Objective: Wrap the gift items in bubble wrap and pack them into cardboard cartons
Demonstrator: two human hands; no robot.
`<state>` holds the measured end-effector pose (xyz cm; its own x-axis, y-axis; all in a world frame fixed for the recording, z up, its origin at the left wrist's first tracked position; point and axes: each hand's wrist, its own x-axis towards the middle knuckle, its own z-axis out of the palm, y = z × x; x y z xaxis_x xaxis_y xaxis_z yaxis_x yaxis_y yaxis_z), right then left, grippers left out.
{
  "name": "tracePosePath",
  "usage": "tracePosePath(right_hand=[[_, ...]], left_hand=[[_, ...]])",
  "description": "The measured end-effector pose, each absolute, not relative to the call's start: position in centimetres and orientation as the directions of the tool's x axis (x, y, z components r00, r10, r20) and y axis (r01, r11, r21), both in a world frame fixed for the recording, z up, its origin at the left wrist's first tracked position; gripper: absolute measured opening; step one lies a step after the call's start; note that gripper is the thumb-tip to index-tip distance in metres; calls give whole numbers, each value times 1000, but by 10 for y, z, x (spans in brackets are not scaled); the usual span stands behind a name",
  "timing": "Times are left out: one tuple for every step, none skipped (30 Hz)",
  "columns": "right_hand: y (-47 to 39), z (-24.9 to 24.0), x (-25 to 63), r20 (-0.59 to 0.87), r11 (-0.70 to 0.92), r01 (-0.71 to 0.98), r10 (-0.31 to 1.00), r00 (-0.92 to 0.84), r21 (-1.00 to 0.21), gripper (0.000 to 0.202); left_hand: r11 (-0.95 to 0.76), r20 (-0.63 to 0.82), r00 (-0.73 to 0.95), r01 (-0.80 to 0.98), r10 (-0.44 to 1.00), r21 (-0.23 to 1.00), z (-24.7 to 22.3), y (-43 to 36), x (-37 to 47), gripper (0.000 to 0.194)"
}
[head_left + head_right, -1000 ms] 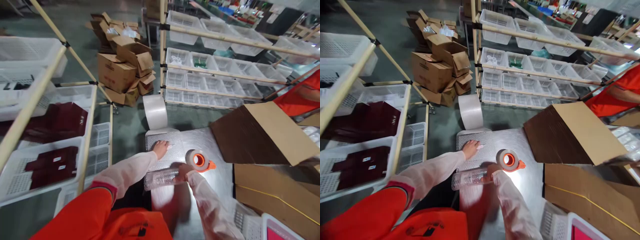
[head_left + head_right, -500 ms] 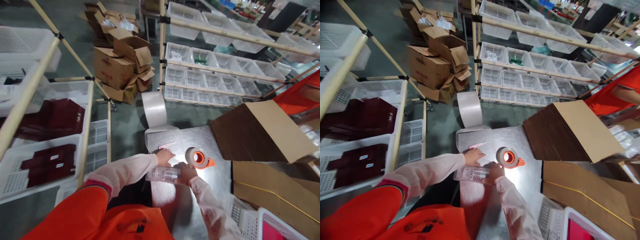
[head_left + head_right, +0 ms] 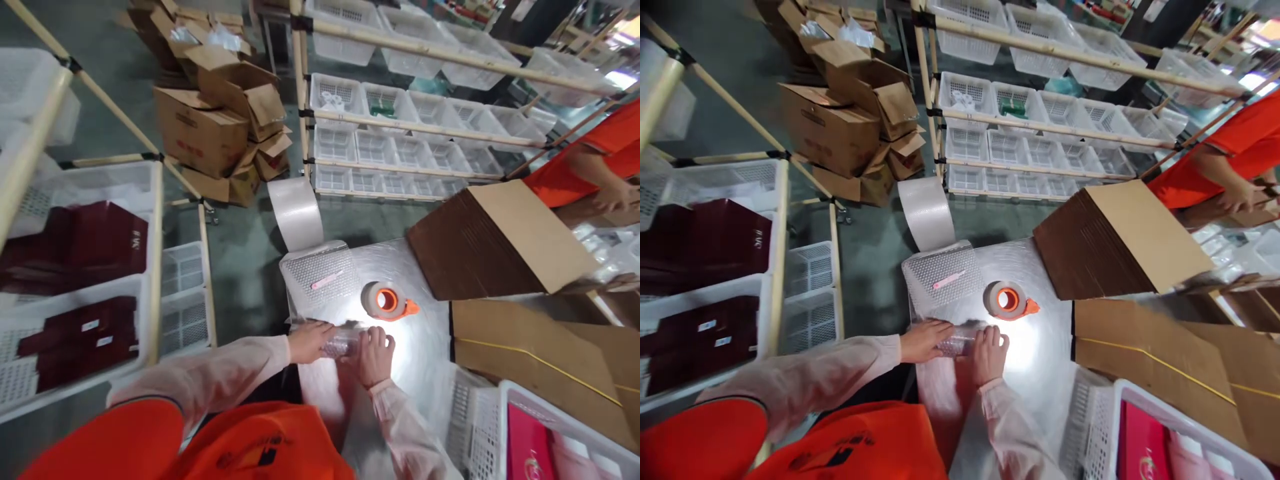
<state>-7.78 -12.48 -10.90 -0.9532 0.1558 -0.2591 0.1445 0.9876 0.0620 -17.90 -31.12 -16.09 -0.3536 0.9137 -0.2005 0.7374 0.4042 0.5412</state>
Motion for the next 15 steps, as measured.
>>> tracePosePath(right_hand=[[-129, -111, -82, -270, 993, 109, 116, -956, 39, 73], [-132, -113, -87, -315, 999, 46, 45, -948, 3, 82], [-135, -115, -94, -379, 999, -29, -43, -924, -43, 91], [-136, -118, -100, -444, 991, -96, -128, -887, -94, 96], [-137, -120, -105, -492, 980, -140, -190, -850, -139, 98], [-137, -123, -110, -518, 972, -161, -226, -825, -168, 97], [-137, -125, -113, -525, 969, -165, -238, -817, -182, 95], [-137, -127, -115, -522, 969, -159, -235, -820, -188, 94], [-136, -128, -116, -521, 970, -150, -230, -822, -192, 94], [-136, -128, -115, -521, 970, -138, -224, -823, -198, 94], [-135, -128, -113, -523, 971, -123, -216, -824, -206, 95], [-134, -128, -108, -529, 970, -106, -209, -823, -218, 95], [-133, -126, -102, -537, 969, -86, -202, -819, -232, 94], [-130, -125, -93, -547, 967, -62, -191, -815, -247, 94], [-127, -123, -81, -558, 965, -34, -178, -810, -259, 93]], left_hand=[[412, -211, -356, 741, 910, 530, -162, -313, -175, 65], [420, -213, -364, 740, 907, 526, -163, -314, -172, 64], [416, -206, -364, 741, 908, 527, -163, -315, -170, 64], [401, -185, -360, 745, 914, 533, -162, -316, -170, 65], [384, -147, -365, 749, 919, 540, -161, -318, -173, 65], [383, -103, -394, 747, 913, 543, -160, -319, -178, 61], [421, -71, -458, 731, 886, 537, -159, -321, -186, 51], [494, -60, -547, 696, 835, 522, -159, -322, -197, 38], [583, -70, -641, 641, 765, 500, -160, -324, -210, 27], [665, -97, -717, 576, 690, 475, -162, -325, -223, 24], [723, -133, -762, 521, 633, 453, -166, -326, -236, 25], [751, -165, -778, 491, 606, 442, -172, -326, -248, 24], [755, -188, -773, 484, 606, 443, -178, -327, -257, 21], [748, -200, -761, 488, 617, 449, -184, -327, -264, 17], [743, -210, -752, 491, 625, 455, -189, -327, -268, 14]])
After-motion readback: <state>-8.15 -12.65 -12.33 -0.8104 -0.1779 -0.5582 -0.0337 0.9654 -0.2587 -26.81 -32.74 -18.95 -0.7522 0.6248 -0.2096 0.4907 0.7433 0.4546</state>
